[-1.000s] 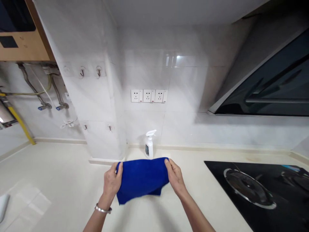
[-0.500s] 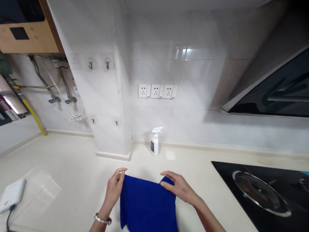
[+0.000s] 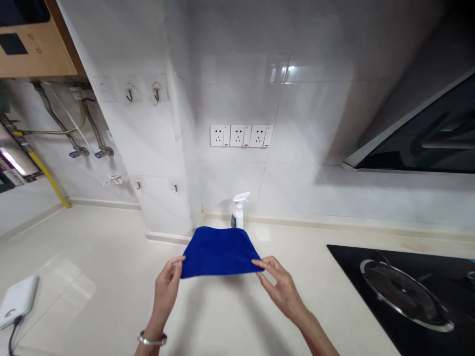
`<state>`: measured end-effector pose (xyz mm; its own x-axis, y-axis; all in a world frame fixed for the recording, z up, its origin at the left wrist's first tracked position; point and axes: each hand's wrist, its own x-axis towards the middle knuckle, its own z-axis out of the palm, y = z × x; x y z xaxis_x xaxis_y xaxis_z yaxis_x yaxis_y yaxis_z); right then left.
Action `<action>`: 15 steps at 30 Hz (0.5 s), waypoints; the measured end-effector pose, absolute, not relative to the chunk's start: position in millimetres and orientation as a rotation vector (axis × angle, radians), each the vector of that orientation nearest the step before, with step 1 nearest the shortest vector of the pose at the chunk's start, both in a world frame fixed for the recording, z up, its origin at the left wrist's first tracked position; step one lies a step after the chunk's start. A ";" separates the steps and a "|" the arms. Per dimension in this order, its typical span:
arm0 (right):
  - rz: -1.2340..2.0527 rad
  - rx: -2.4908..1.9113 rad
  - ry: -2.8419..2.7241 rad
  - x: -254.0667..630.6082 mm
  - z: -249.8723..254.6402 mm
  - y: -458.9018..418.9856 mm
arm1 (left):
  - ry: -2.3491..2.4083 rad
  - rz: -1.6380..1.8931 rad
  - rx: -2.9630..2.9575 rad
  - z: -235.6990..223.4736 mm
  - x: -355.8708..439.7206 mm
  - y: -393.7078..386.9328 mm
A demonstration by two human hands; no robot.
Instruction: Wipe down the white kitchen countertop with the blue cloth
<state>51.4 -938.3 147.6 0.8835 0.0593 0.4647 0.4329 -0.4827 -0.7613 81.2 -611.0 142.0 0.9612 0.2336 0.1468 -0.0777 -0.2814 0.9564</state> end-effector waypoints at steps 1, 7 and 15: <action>-0.426 -2.070 -0.337 43.5 123.2 -940.7 | 0.157 0.252 1.872 117.0 70.1 -610.3; -0.222 -2.218 -0.262 -11.8 -27.5 -972.5 | 0.114 -0.098 2.085 -11.8 -3.8 -604.7; -0.418 -2.476 -0.256 52.9 -8.7 -900.6 | 0.156 0.422 2.553 -39.4 12.6 -546.2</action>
<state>52.9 -900.6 -8.7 0.9316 0.0844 0.3535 0.2763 -0.7964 -0.5379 12.6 -546.2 -39.4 0.9442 0.1951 0.2656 0.0252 -0.8463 0.5321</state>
